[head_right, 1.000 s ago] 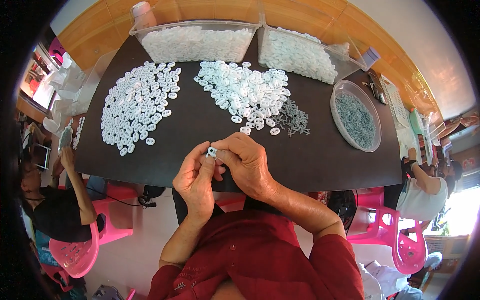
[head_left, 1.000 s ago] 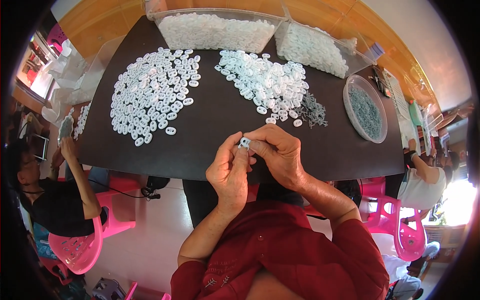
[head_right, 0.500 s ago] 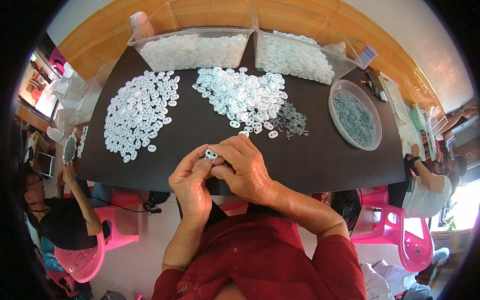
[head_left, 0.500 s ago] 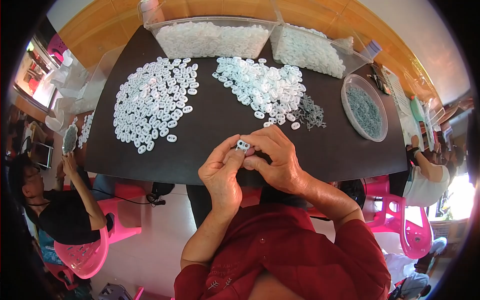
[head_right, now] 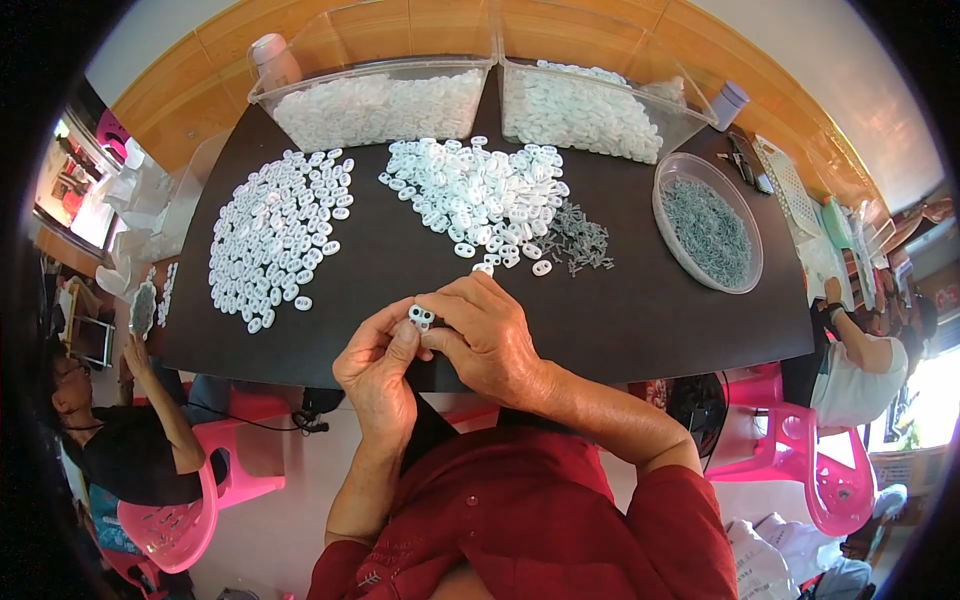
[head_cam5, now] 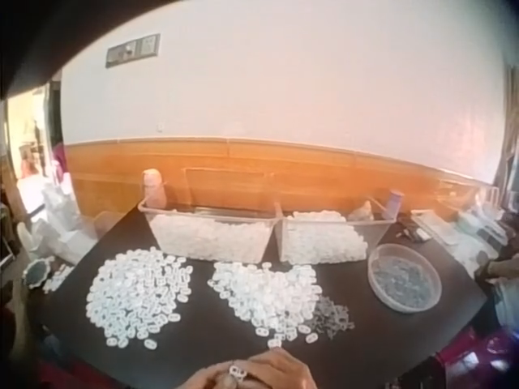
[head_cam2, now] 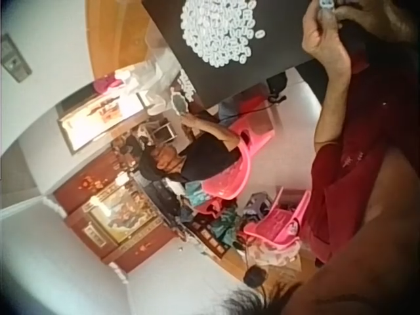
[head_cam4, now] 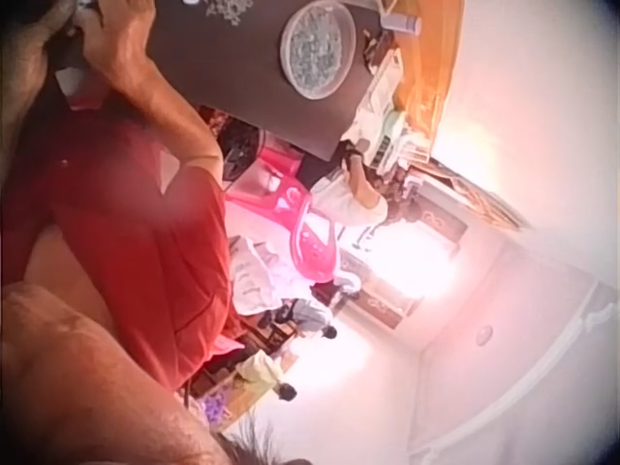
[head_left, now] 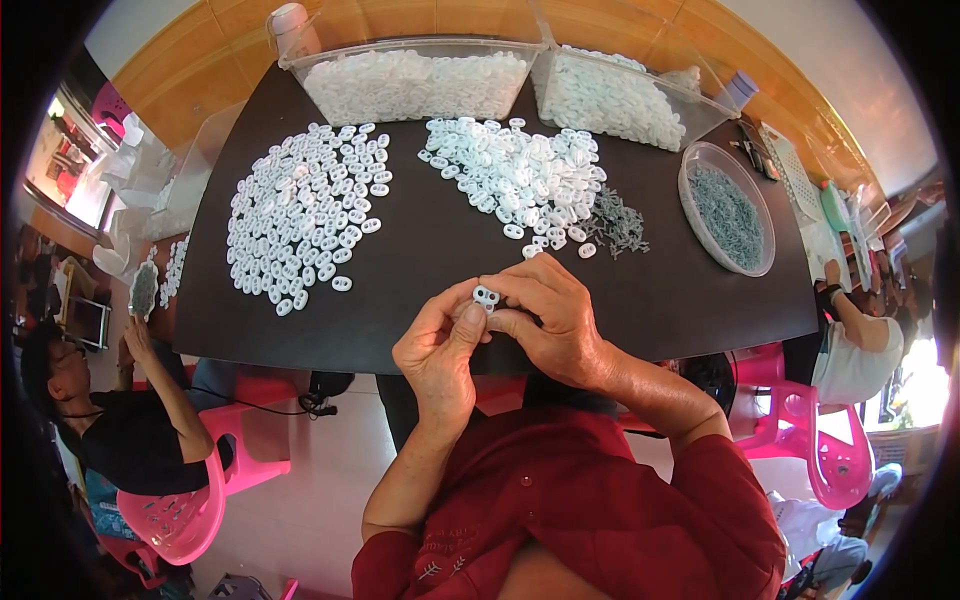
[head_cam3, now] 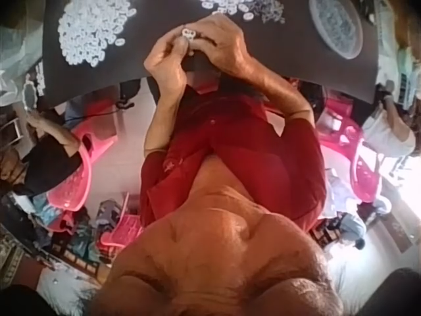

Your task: Assembling small plastic components by manually inserting small metal rivets or pins.

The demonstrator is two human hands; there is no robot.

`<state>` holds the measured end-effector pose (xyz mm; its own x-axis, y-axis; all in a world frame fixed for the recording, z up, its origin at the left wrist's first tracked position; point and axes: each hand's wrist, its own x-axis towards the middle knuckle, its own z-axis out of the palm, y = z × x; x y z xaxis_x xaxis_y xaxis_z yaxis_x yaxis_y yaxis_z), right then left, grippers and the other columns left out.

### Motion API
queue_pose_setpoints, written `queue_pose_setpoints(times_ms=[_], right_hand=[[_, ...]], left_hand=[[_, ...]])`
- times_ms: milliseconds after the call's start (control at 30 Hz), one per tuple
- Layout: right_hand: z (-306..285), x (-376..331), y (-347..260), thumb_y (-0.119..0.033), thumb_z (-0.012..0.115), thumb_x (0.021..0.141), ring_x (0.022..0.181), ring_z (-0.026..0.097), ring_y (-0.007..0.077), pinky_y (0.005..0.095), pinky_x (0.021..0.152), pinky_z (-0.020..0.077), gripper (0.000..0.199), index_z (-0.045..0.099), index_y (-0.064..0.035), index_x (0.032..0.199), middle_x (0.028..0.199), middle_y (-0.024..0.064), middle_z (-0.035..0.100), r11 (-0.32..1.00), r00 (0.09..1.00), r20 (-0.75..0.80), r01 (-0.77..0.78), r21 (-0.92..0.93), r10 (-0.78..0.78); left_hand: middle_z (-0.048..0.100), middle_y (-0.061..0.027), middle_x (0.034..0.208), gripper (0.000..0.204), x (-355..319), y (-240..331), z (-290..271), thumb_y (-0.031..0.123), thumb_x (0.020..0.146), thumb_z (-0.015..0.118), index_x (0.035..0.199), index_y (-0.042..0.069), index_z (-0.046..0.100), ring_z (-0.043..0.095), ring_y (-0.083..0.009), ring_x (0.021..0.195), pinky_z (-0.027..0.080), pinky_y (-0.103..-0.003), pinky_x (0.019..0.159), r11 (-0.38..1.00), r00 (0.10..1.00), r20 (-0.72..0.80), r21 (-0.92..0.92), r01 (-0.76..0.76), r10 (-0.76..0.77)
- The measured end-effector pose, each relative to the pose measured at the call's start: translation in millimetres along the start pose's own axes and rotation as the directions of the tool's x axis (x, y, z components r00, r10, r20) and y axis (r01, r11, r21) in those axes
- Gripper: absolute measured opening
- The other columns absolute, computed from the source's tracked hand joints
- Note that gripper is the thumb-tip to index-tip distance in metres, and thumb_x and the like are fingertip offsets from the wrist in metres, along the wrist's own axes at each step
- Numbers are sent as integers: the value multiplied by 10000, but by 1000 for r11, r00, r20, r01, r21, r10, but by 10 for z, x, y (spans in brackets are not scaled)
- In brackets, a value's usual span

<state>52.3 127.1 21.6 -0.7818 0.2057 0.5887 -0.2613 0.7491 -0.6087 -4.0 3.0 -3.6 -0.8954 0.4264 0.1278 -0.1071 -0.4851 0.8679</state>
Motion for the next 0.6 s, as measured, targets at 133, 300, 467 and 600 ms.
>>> queue_pose_setpoints(times_ms=[133, 300, 467, 600], right_hand=[[18, -13, -34, 12, 717, 669, 688, 531, 155, 277, 591, 448, 333, 645, -16, 993, 831, 63, 604, 996, 998, -6, -60, 73, 61], [37, -6, -46, 14, 713, 663, 683, 537, 170, 284, 586, 448, 350, 637, -8, 1004, 834, 69, 609, 999, 1000, -16, 7, 34, -7], [69, -13, -99, 17, 690, 676, 694, 544, 206, 303, 597, 455, 348, 624, 10, 1018, 853, 92, 615, 997, 998, -23, 53, -49, -54], [79, -34, -100, 19, 647, 679, 715, 529, 262, 340, 619, 465, 340, 604, 41, 1016, 859, 121, 594, 995, 995, -39, 88, -48, -90]], left_hand=[[635, -90, 843, 212, 7, 62, 14, 8, 854, 612, 1049, -74, 618, 555, -110, 670, 474, -226, 578, 1000, 1000, -2, 20, 6, -6], [622, -77, 863, 224, -8, 75, 9, -1, 864, 592, 1076, -68, 616, 541, -101, 687, 455, -220, 591, 998, 999, -5, 40, -39, 39], [611, -66, 872, 214, -57, 98, 24, -5, 873, 580, 1075, -62, 623, 537, -101, 698, 449, -216, 608, 994, 998, -34, 100, -54, 58], [612, -70, 881, 214, -74, 91, 14, 2, 882, 573, 1080, -62, 620, 539, -104, 701, 458, -219, 618, 990, 996, -18, 110, -90, 93]])
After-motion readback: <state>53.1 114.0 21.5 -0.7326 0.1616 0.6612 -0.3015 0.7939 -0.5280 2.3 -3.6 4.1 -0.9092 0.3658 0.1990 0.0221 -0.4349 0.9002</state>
